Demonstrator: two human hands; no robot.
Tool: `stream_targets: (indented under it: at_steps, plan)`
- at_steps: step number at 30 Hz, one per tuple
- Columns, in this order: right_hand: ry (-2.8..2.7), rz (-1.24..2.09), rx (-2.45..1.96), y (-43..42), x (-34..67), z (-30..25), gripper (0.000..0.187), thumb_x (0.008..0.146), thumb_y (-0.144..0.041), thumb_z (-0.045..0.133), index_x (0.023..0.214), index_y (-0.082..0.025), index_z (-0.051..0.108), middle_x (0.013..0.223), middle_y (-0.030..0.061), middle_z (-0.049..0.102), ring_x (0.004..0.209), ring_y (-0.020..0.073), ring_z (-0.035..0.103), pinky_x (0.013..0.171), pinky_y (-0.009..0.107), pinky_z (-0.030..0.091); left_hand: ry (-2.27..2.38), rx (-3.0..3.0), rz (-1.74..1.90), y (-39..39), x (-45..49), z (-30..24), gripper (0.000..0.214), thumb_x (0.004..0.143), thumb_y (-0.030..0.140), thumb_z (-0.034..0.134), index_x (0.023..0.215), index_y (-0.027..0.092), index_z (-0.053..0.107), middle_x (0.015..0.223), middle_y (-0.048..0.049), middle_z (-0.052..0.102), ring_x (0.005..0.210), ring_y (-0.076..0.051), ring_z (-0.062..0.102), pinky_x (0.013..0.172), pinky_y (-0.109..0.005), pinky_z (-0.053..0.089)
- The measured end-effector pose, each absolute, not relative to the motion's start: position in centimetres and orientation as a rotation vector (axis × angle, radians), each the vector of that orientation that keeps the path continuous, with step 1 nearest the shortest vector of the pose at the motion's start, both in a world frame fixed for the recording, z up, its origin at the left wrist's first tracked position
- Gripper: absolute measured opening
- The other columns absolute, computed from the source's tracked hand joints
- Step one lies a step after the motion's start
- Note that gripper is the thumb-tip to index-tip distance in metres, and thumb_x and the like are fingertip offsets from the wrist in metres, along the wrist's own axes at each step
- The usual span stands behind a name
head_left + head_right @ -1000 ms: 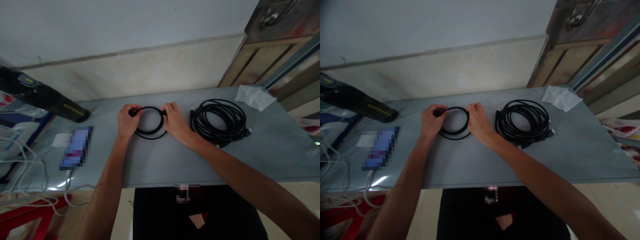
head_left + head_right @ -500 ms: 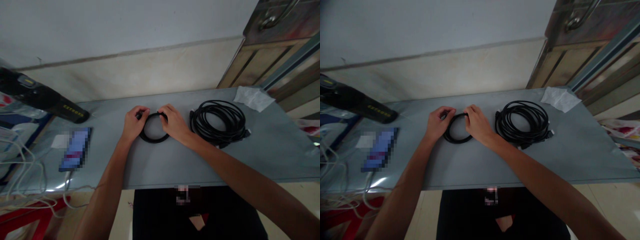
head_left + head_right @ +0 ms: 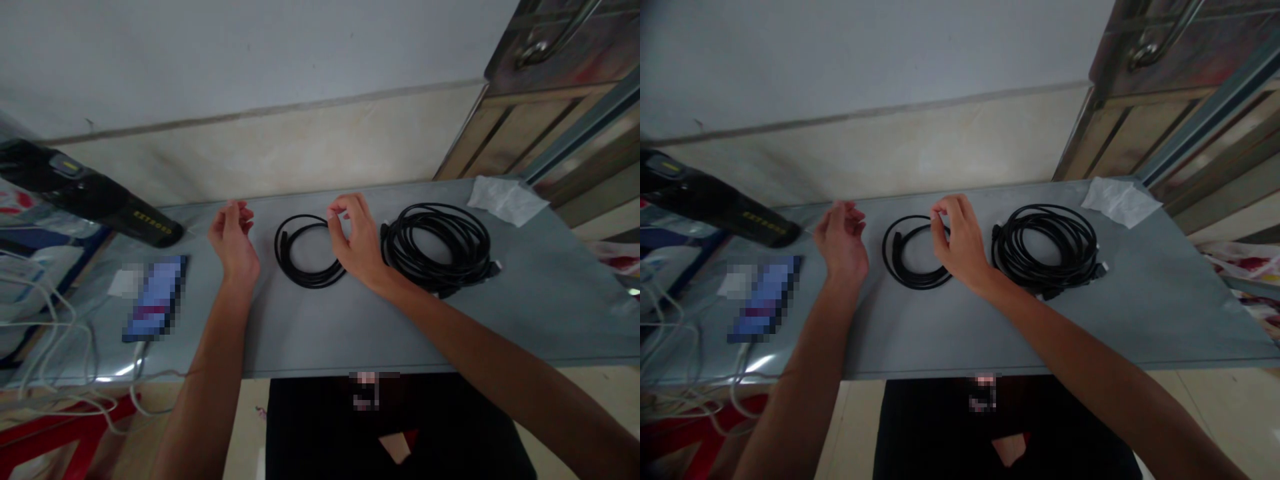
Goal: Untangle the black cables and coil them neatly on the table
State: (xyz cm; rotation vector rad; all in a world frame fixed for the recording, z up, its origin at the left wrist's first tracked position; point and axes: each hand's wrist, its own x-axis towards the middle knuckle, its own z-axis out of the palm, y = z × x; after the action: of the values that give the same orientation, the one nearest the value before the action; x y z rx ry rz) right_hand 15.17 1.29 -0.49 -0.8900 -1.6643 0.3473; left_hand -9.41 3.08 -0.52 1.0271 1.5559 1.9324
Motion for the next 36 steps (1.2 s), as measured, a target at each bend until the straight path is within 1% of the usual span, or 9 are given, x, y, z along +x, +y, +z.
stream_targets:
  at_steps: [6, 11, 13, 16, 20, 25, 30, 34, 36]
  plan:
    - [-1.643, 0.371, -0.842, 1.12, 15.09, -0.42, 0.007, 0.114, -0.026, 0.05, 0.109, -0.028, 0.055, 0.109, 0.005, 0.065, 0.105, 0.0218, 0.064, 0.097, 0.041, 0.058, 1.523, 1.027, 1.917, 2.93, -8.96, -0.36, 0.029, 0.1, 0.053, 0.07, 0.088, 0.026, 0.069, 0.088, -0.0018, 0.067, 0.088, -0.019, 0.067, 0.083, -0.036, 0.054]
    - [-1.68, 0.399, -0.877, 1.21, 15.08, -0.52, 0.007, 0.113, -0.027, 0.049, 0.108, -0.028, 0.054, 0.109, 0.0051, 0.065, 0.105, 0.0217, 0.064, 0.097, 0.042, 0.058, 1.609, 1.131, 1.864, 3.11, -8.99, -0.75, 0.037, 0.099, 0.064, 0.064, 0.09, 0.028, 0.067, 0.086, -0.0022, 0.067, 0.087, -0.021, 0.069, 0.079, -0.038, 0.054]
    - [-1.682, 0.406, -0.877, 1.21, 15.09, -0.5, 0.007, 0.112, -0.027, 0.049, 0.108, -0.028, 0.054, 0.109, 0.0051, 0.066, 0.105, 0.0216, 0.065, 0.097, 0.042, 0.058, 1.6, 1.172, 1.849, 3.18, -9.14, -0.91, 0.038, 0.099, 0.065, 0.064, 0.088, 0.028, 0.065, 0.088, -0.0025, 0.068, 0.088, -0.022, 0.07, 0.079, -0.039, 0.054]
    - [-1.681, 0.412, -0.882, 1.14, 15.07, -0.4, 0.008, 0.112, -0.026, 0.049, 0.107, -0.028, 0.055, 0.109, 0.0051, 0.066, 0.105, 0.0215, 0.065, 0.096, 0.042, 0.058, 1.545, 1.166, 1.87, 3.21, -9.24, -1.0, 0.037, 0.099, 0.063, 0.067, 0.085, 0.029, 0.064, 0.088, -0.0026, 0.068, 0.087, -0.022, 0.069, 0.079, -0.04, 0.053]
    - [-1.687, 0.419, -0.892, 1.03, 15.05, -0.31, 0.008, 0.112, -0.026, 0.049, 0.106, -0.028, 0.055, 0.109, 0.0053, 0.067, 0.103, 0.0216, 0.065, 0.095, 0.042, 0.058, 1.586, 1.13, 1.863, 3.14, -9.02, -0.84, 0.035, 0.098, 0.061, 0.067, 0.086, 0.028, 0.065, 0.088, -0.0024, 0.068, 0.086, -0.021, 0.069, 0.077, -0.038, 0.054]
    - [-1.692, 0.414, -0.864, 1.04, 15.05, -0.36, 0.009, 0.112, -0.026, 0.048, 0.106, -0.028, 0.054, 0.108, 0.005, 0.066, 0.102, 0.0213, 0.065, 0.095, 0.041, 0.058, 1.54, 1.102, 1.882, 3.02, -8.77, -0.64, 0.035, 0.097, 0.059, 0.071, 0.088, 0.026, 0.066, 0.088, -0.0023, 0.068, 0.084, -0.019, 0.068, 0.077, -0.035, 0.054]
    - [-1.701, 0.424, -0.887, 0.87, 15.08, -0.2, 0.009, 0.112, -0.025, 0.049, 0.105, -0.028, 0.054, 0.107, 0.0045, 0.066, 0.101, 0.0213, 0.065, 0.094, 0.041, 0.057, 1.569, 1.114, 1.854, 2.98, -8.75, -0.7, 0.034, 0.098, 0.058, 0.07, 0.085, 0.027, 0.065, 0.09, -0.0024, 0.069, 0.085, -0.02, 0.068, 0.078, -0.036, 0.053]
    - [-1.709, 0.416, -0.863, 0.72, 15.02, -0.06, 0.009, 0.112, -0.025, 0.049, 0.106, -0.028, 0.055, 0.108, 0.0047, 0.066, 0.101, 0.0207, 0.065, 0.093, 0.04, 0.057, 1.51, 1.123, 1.893, 2.94, -8.59, -0.71, 0.033, 0.097, 0.056, 0.073, 0.084, 0.026, 0.067, 0.088, -0.0022, 0.068, 0.083, -0.019, 0.067, 0.079, -0.036, 0.053]
    - [-1.713, 0.4, -0.825, 0.74, 15.04, 0.19, 0.01, 0.113, -0.025, 0.048, 0.106, -0.028, 0.055, 0.107, 0.0047, 0.066, 0.101, 0.0204, 0.065, 0.092, 0.039, 0.056, 1.514, 1.125, 1.904, 2.93, -8.54, -0.7, 0.033, 0.096, 0.056, 0.074, 0.085, 0.027, 0.067, 0.089, -0.0025, 0.069, 0.083, -0.019, 0.066, 0.078, -0.035, 0.053]
